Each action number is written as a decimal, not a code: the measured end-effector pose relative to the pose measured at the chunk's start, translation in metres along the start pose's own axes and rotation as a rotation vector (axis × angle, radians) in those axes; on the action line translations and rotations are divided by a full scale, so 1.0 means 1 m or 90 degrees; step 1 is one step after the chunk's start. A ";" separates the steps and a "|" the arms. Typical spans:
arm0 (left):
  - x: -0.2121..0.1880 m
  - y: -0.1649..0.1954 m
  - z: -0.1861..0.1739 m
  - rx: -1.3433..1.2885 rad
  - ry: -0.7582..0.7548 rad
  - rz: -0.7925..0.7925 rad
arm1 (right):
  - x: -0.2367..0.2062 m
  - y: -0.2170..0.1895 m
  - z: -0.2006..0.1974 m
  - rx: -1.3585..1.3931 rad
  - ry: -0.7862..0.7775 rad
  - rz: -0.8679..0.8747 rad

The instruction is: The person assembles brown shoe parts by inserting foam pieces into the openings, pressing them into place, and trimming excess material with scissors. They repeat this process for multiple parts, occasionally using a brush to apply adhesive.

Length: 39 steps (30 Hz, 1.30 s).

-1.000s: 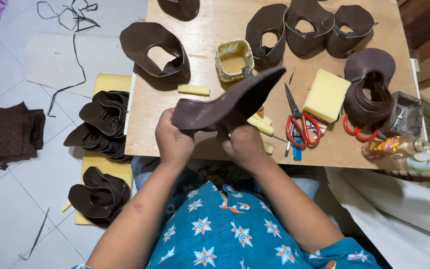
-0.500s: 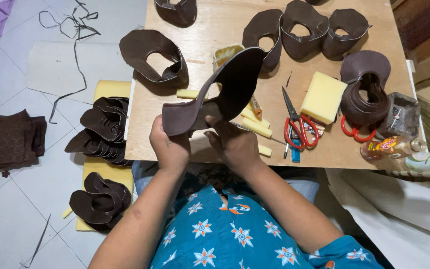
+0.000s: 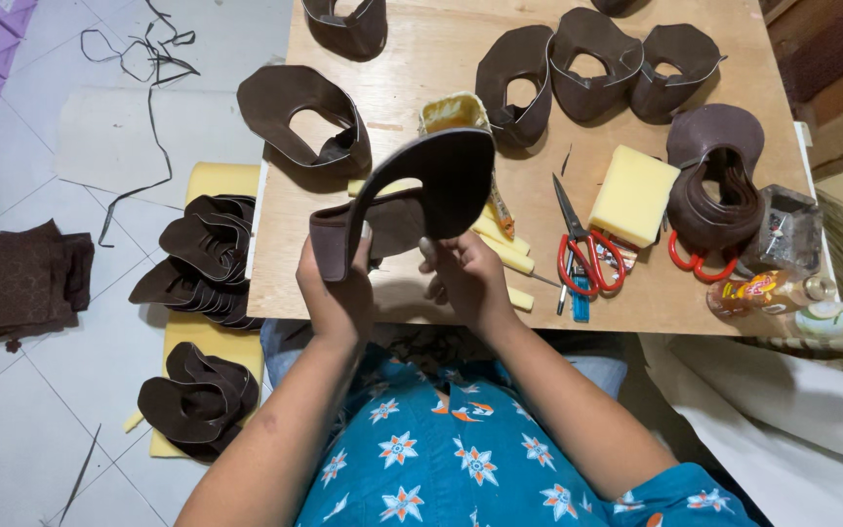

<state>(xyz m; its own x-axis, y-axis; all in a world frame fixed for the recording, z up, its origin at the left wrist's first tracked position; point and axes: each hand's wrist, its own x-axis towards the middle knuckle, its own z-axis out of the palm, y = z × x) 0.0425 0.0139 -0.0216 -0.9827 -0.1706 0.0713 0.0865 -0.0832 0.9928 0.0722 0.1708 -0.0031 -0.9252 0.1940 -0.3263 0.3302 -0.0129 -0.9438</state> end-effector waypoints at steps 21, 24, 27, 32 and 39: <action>-0.017 0.005 0.001 -0.004 -0.126 0.083 | -0.002 0.002 -0.005 0.150 0.010 -0.141; -0.019 0.007 0.002 0.016 -0.140 0.110 | -0.007 0.001 -0.008 0.050 -0.007 -0.228; -0.019 0.010 0.005 0.010 -0.146 0.068 | -0.007 -0.005 -0.008 -0.011 0.057 -0.176; -0.020 0.013 0.012 0.088 -0.157 0.023 | -0.009 -0.013 -0.008 -0.029 0.025 -0.195; -0.019 0.012 0.018 -0.061 -0.148 -0.173 | 0.001 -0.011 -0.015 -0.035 0.070 -0.195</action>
<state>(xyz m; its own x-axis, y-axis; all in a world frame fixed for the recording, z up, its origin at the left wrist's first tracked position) 0.0597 0.0337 -0.0096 -0.9818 0.0977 -0.1627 -0.1788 -0.1880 0.9658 0.0704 0.1860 0.0080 -0.9583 0.2851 -0.0172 0.0519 0.1146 -0.9921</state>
